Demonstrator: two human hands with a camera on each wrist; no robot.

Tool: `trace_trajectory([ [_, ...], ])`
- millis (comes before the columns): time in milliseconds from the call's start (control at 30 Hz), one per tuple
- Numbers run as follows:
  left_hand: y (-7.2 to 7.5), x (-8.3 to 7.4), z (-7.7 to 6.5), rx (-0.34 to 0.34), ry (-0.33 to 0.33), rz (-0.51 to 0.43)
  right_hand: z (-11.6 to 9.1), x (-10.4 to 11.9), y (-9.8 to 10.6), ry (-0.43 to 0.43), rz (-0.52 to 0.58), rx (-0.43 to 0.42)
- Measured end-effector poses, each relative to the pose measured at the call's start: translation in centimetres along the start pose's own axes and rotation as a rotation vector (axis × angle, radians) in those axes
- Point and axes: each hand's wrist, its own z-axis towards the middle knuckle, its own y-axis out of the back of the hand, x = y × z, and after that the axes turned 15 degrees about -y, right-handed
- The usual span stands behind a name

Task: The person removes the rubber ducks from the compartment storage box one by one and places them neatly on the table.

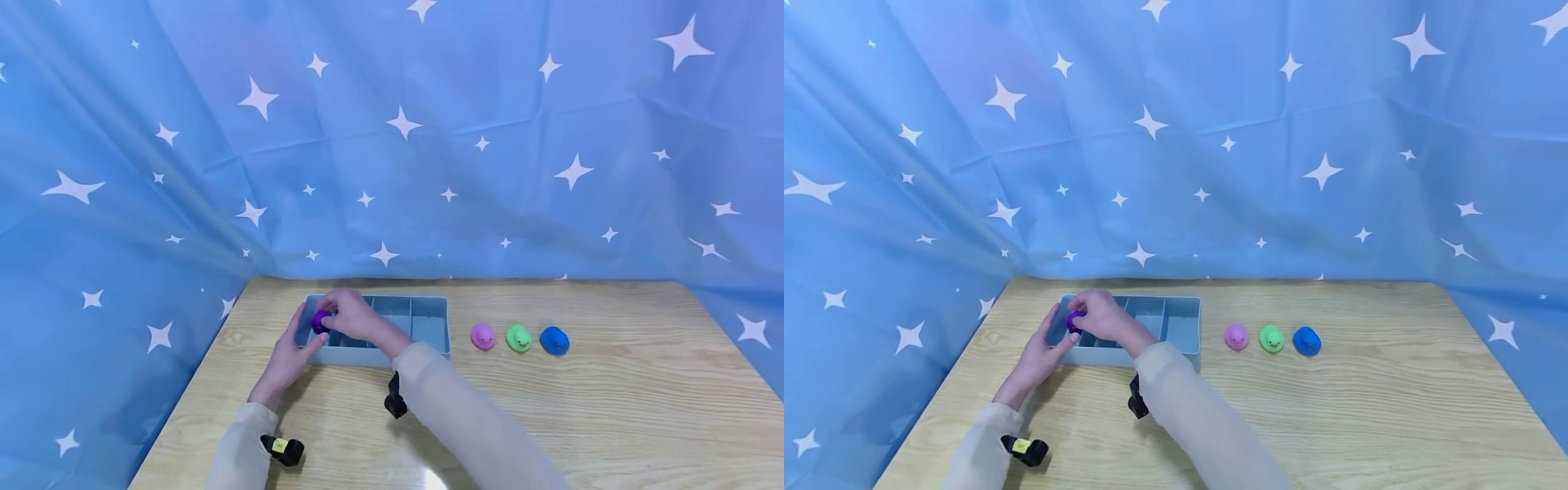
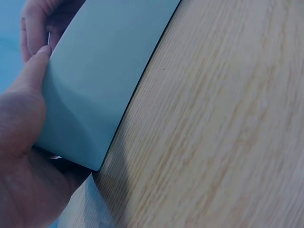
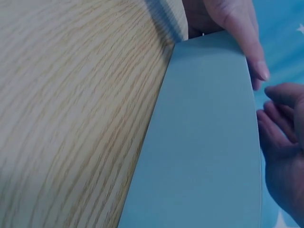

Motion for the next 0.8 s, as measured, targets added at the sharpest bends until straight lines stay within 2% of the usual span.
trace_trajectory([
  [133,0.0,0.2,-0.2,-0.011,-0.003,0.001,0.4,0.4,-0.6,-0.001,0.007,0.034],
  [400,-0.7,0.1,0.0,-0.012,-0.019,-0.016,1.2,-0.2,-0.5,-0.050,0.030,0.031],
  [633,-0.3,-0.1,0.1,0.000,0.003,-0.036,2.3,0.3,-0.2,-0.043,-0.160,0.019],
  [800,0.0,0.2,0.0,0.001,0.018,-0.048,2.9,0.2,-0.4,-0.044,-0.171,0.006],
])
